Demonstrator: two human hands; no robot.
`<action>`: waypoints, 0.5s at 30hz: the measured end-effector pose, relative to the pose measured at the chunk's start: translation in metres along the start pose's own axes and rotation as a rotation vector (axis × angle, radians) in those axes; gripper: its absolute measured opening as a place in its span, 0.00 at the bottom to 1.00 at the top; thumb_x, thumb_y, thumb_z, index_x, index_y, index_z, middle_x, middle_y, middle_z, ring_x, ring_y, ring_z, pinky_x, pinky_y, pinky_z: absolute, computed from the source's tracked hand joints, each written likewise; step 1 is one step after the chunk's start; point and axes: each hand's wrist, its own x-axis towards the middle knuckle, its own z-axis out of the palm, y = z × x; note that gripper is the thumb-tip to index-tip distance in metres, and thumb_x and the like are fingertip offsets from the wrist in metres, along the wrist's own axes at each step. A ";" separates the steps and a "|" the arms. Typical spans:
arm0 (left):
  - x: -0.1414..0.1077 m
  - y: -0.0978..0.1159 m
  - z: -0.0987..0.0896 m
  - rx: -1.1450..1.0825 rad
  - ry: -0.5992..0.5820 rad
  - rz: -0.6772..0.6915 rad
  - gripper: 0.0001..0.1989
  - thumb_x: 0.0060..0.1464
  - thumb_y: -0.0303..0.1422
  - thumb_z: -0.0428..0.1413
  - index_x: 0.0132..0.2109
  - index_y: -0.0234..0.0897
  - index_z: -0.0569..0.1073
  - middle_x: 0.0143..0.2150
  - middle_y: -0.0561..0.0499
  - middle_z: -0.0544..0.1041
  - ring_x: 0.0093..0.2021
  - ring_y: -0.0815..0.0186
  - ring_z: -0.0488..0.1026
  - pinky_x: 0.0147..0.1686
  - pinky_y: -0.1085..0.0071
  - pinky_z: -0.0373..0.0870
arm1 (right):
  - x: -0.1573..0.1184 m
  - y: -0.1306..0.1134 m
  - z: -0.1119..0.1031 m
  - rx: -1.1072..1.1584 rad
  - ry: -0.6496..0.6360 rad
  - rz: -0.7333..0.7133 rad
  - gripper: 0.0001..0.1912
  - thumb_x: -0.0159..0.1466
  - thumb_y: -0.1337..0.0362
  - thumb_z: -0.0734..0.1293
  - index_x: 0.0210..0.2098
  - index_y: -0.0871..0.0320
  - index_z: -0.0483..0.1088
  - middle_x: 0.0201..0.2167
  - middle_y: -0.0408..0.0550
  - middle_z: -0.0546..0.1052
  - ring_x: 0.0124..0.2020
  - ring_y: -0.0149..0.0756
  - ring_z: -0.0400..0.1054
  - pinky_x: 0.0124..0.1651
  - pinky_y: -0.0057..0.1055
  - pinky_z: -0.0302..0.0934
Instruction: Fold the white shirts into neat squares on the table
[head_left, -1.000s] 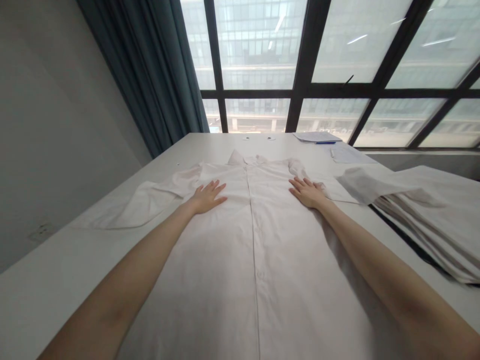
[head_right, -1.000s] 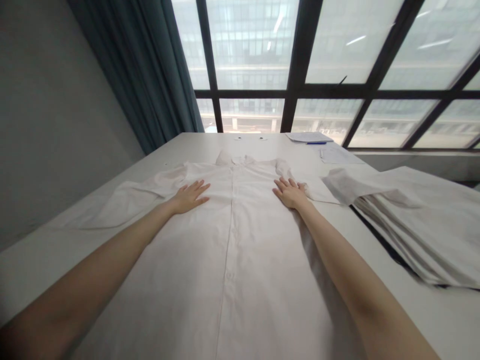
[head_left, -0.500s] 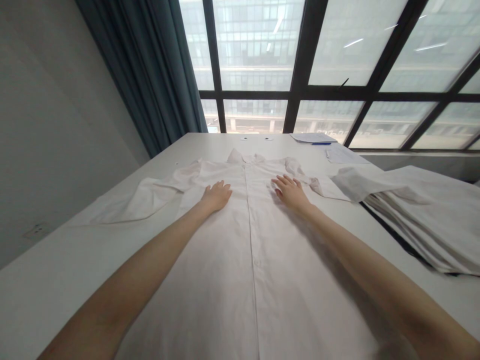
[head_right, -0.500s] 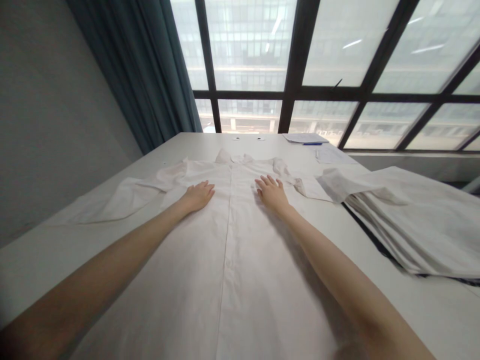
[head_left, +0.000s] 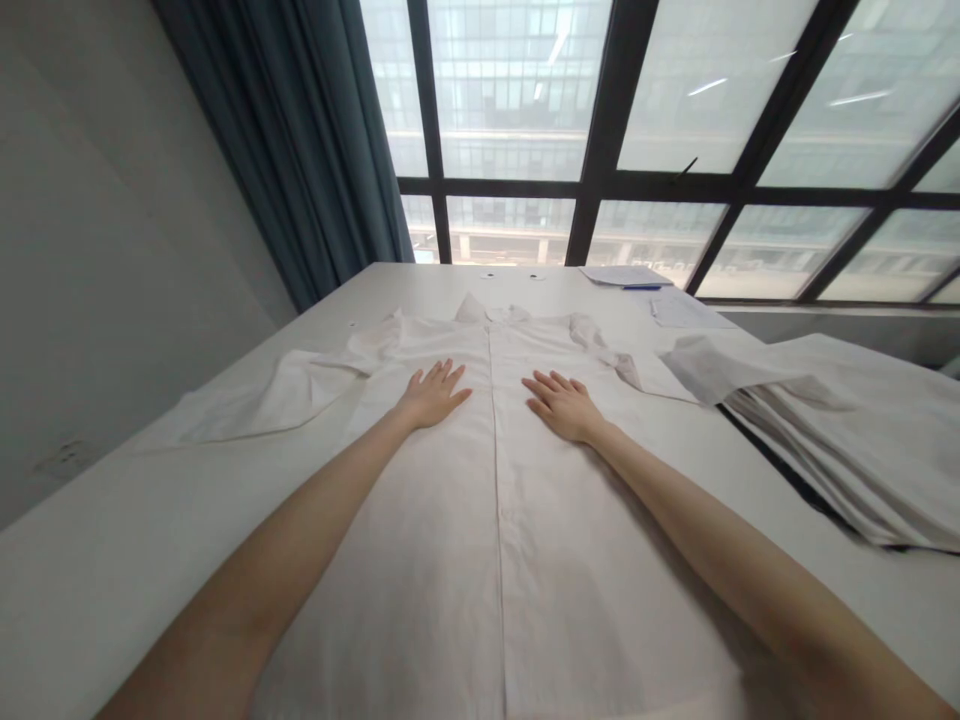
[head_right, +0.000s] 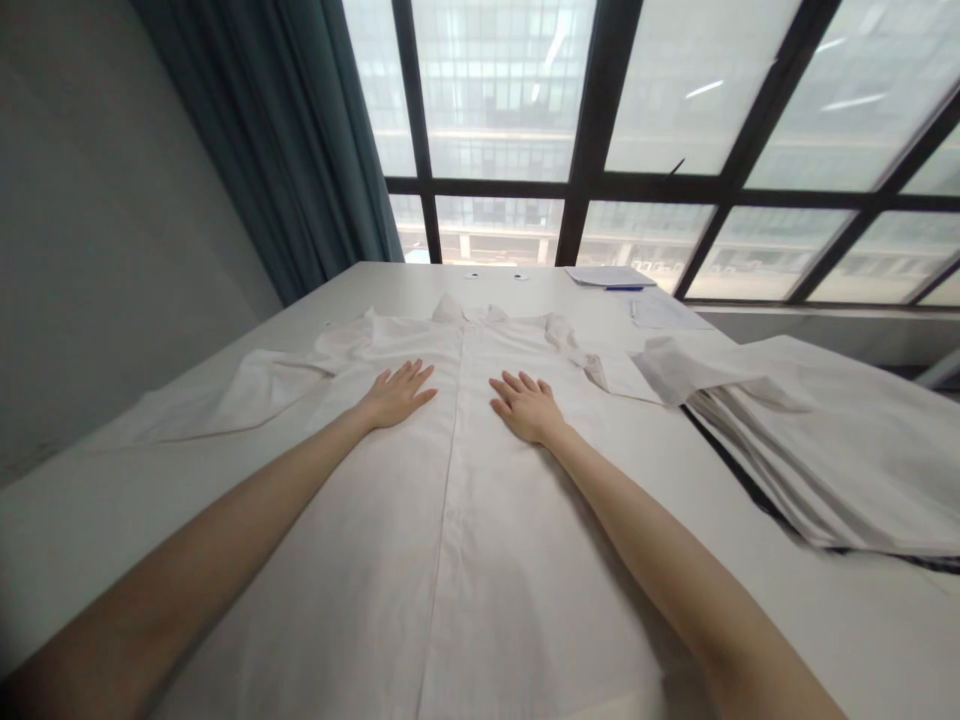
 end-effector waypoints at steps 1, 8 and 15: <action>-0.003 -0.005 0.000 0.004 0.002 0.000 0.34 0.65 0.49 0.33 0.71 0.36 0.46 0.73 0.43 0.42 0.72 0.56 0.40 0.66 0.51 0.42 | -0.003 0.004 0.000 -0.005 -0.002 0.013 0.29 0.71 0.48 0.46 0.68 0.47 0.51 0.70 0.43 0.51 0.70 0.46 0.43 0.66 0.52 0.43; -0.034 -0.052 0.005 0.051 0.051 -0.033 0.32 0.65 0.45 0.36 0.70 0.31 0.50 0.72 0.41 0.46 0.71 0.57 0.44 0.66 0.56 0.46 | -0.034 0.048 -0.004 -0.050 -0.008 0.111 0.30 0.71 0.48 0.46 0.69 0.49 0.49 0.70 0.43 0.50 0.70 0.42 0.44 0.67 0.48 0.43; -0.063 -0.039 -0.010 0.110 0.167 -0.032 0.25 0.63 0.34 0.39 0.62 0.28 0.65 0.65 0.38 0.64 0.66 0.57 0.60 0.64 0.61 0.55 | -0.069 0.042 -0.018 -0.162 0.108 0.239 0.26 0.70 0.60 0.50 0.64 0.63 0.58 0.67 0.60 0.57 0.68 0.53 0.47 0.65 0.58 0.39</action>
